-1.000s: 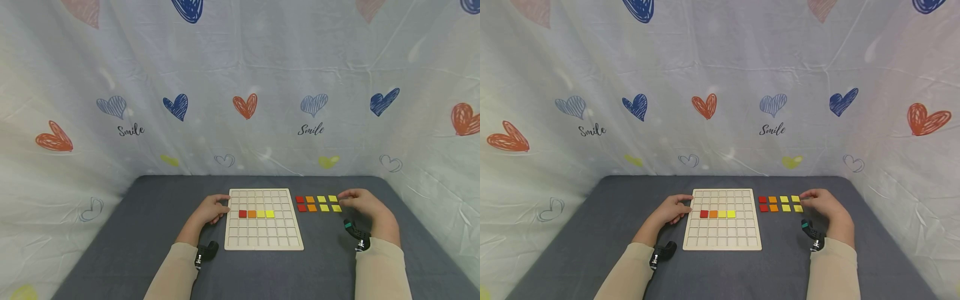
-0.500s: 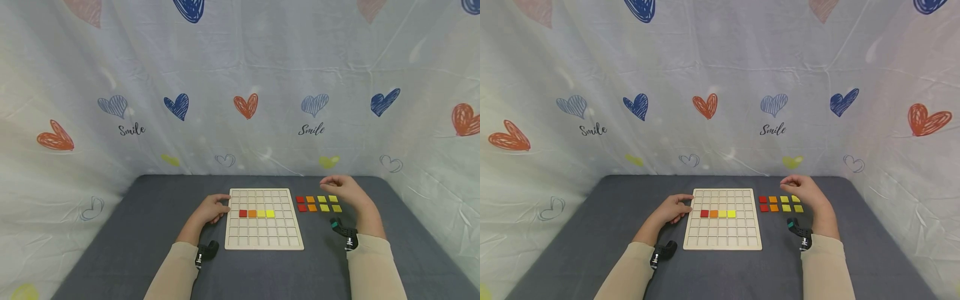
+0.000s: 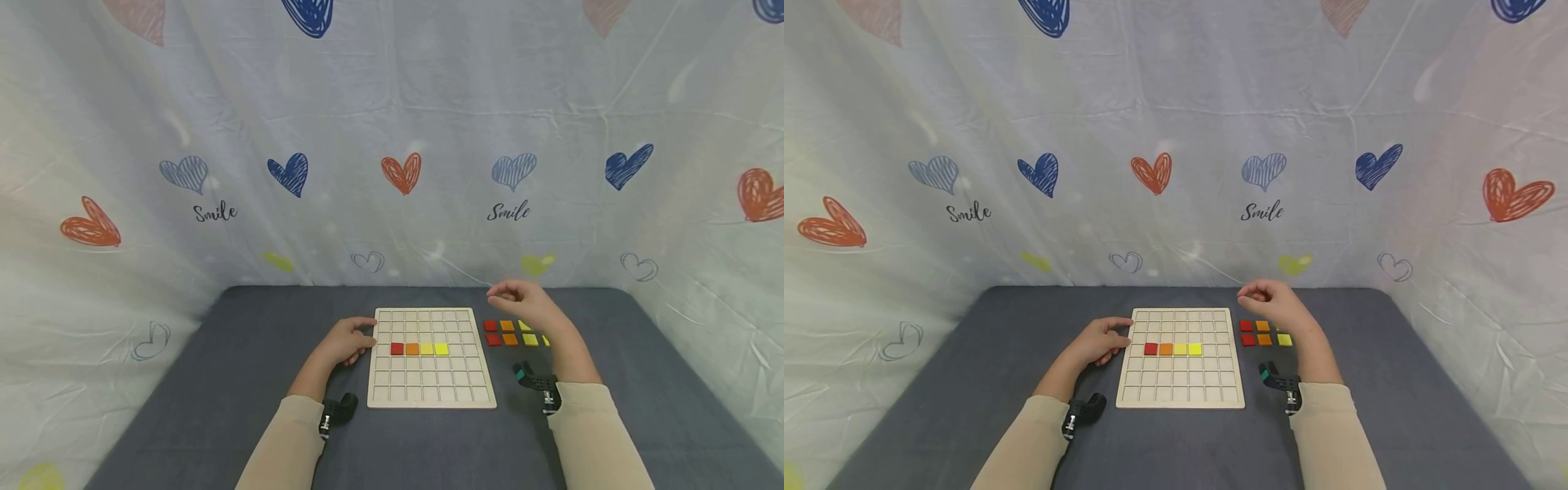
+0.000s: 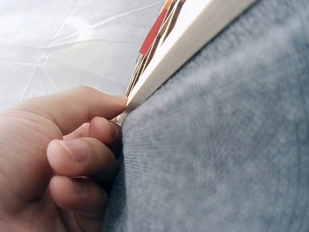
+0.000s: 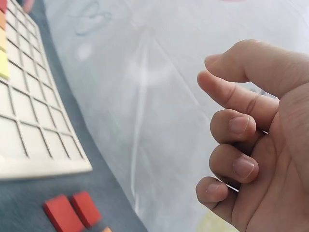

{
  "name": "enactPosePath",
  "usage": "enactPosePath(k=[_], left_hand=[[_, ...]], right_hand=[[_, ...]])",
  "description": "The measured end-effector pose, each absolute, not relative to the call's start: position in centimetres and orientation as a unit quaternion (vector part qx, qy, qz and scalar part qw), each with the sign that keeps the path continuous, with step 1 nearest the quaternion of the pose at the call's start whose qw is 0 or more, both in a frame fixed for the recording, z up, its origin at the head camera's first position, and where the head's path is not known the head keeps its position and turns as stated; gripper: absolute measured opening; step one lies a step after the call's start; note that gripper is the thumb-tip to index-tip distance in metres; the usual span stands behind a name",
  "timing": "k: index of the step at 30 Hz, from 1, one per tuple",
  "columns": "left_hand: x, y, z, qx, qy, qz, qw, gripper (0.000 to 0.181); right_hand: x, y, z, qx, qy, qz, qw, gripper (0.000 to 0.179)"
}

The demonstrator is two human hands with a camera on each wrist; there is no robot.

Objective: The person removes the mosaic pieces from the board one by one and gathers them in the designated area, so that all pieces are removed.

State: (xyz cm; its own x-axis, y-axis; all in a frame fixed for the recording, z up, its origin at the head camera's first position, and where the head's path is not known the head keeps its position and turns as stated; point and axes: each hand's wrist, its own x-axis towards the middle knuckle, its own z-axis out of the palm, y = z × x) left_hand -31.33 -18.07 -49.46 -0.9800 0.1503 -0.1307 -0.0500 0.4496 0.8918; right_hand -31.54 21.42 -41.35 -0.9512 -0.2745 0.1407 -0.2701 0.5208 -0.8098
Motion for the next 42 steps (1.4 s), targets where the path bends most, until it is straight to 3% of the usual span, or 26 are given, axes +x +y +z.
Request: enactPosePath(k=[8, 15, 31, 42], left_hand=[[-31.3, -18.0, -49.4, 0.026, 0.848, 0.521, 0.094, 0.051], [-31.3, -17.9, -49.4, 0.027, 0.85, 0.518, 0.093, 0.052], [-31.3, -17.9, -49.3, 0.025, 0.851, 0.516, 0.096, 0.051], [-31.2, -17.9, -49.2, 0.032, 0.85, 0.517, 0.097, 0.051]], right_hand=[[-31.7, 18.2, -41.8, -0.206, 0.858, -0.469, 0.025, 0.023], [-31.3, 14.6, -42.6, -0.231, 0.873, -0.429, 0.008, 0.019], [-29.3, 7.2, -45.2, -0.259, 0.907, -0.33, 0.016, 0.033], [-28.4, 5.9, -47.3, -0.273, 0.939, -0.212, 0.006, 0.041]])
